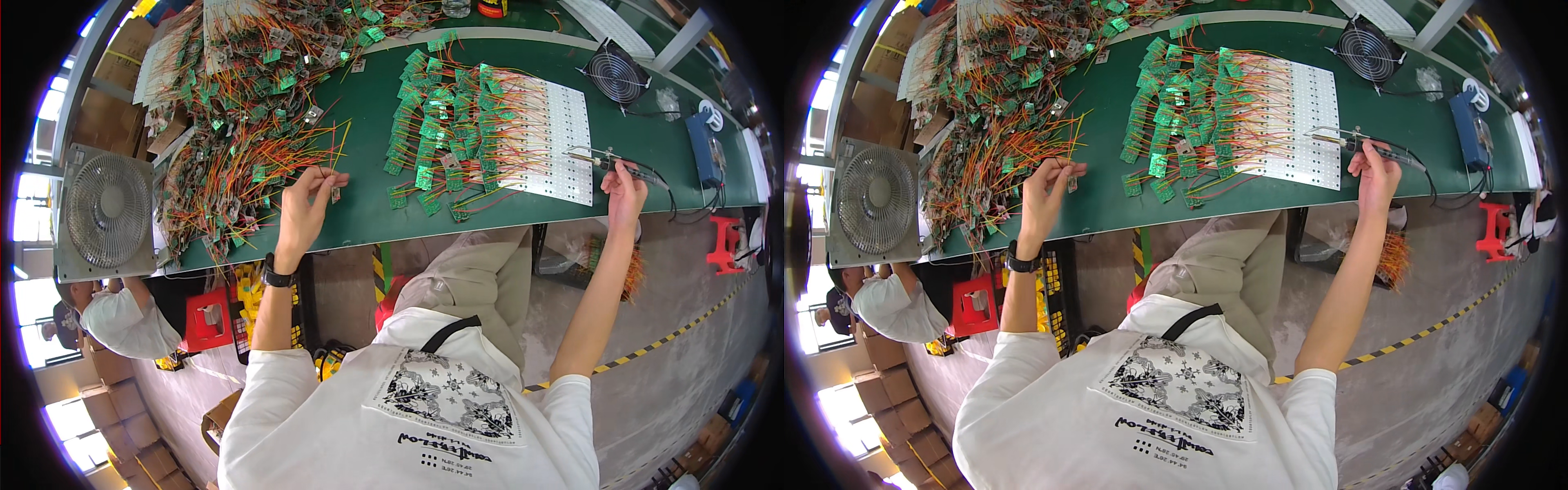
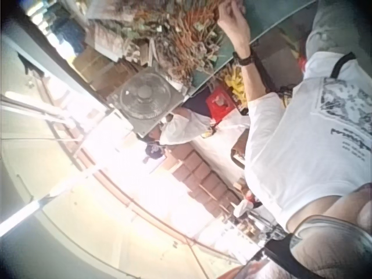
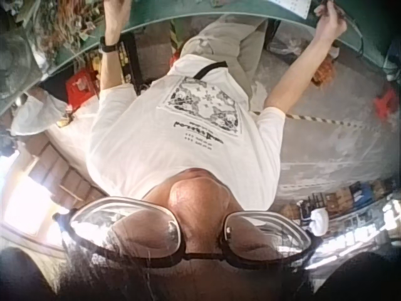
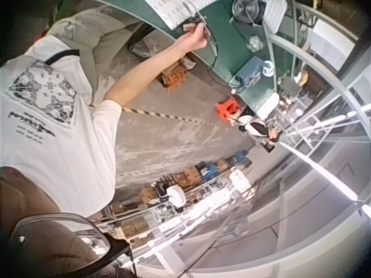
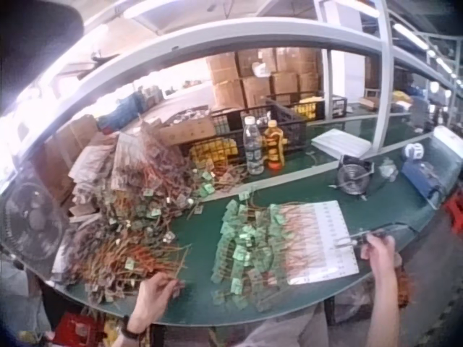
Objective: The person solders electrical wires onto an LED circuit board assembly using a soldering iron.
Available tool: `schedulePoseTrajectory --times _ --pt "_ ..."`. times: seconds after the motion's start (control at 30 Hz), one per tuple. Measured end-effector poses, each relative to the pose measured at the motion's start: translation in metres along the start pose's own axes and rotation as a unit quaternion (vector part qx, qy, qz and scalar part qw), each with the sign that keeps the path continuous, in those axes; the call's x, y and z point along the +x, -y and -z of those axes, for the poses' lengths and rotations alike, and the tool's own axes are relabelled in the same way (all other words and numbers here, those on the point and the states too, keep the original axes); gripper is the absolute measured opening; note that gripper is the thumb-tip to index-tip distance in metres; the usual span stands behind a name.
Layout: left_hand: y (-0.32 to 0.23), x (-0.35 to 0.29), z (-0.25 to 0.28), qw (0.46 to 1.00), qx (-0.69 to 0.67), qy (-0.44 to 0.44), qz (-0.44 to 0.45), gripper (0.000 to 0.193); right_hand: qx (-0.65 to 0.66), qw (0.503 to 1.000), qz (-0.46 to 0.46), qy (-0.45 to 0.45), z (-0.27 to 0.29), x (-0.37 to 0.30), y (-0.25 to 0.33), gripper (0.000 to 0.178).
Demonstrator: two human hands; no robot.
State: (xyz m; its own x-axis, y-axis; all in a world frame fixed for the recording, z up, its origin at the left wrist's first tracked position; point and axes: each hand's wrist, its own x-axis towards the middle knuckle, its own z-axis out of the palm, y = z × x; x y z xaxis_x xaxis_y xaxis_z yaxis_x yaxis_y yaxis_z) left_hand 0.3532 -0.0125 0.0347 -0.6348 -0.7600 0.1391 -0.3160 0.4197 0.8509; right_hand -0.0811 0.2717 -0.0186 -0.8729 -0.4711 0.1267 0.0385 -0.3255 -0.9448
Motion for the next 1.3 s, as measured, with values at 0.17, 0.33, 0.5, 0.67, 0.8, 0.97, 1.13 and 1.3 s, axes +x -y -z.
schedulePoseTrajectory --times 0.17,0.33,0.5,0.67,0.8,0.97,1.13,1.3 --pt "0.004 -0.003 -0.018 0.997 -0.073 -0.001 0.011 0.017 -0.010 1.000 -0.004 0.001 -0.003 -0.001 0.001 0.019" --pt "-0.006 0.002 -0.014 0.991 0.110 -0.026 -0.070 0.017 -0.005 1.000 -0.002 0.004 0.000 -0.001 0.000 0.019" --pt "-0.008 0.001 -0.010 0.989 0.136 -0.058 0.006 0.019 -0.008 1.000 0.001 0.002 -0.002 -0.002 0.001 0.019" --pt "0.009 -0.007 -0.009 0.996 0.046 -0.072 0.009 0.021 -0.012 1.000 0.005 -0.001 -0.006 -0.003 0.002 0.019" --pt "0.007 -0.016 -0.007 0.996 -0.045 -0.053 0.058 0.023 -0.012 1.000 0.004 -0.013 -0.003 -0.002 0.002 0.019" --pt "0.003 -0.029 -0.006 0.994 -0.078 -0.032 0.074 0.024 -0.010 1.000 0.003 -0.007 0.000 0.000 -0.001 0.019" --pt "-0.004 -0.031 -0.008 0.997 -0.033 -0.019 0.065 0.022 -0.011 1.000 -0.002 0.004 -0.002 0.000 -0.002 0.020" --pt "0.004 -0.012 -0.017 0.998 -0.035 -0.031 0.051 0.021 -0.017 1.000 0.001 -0.002 -0.001 -0.001 0.001 0.021"
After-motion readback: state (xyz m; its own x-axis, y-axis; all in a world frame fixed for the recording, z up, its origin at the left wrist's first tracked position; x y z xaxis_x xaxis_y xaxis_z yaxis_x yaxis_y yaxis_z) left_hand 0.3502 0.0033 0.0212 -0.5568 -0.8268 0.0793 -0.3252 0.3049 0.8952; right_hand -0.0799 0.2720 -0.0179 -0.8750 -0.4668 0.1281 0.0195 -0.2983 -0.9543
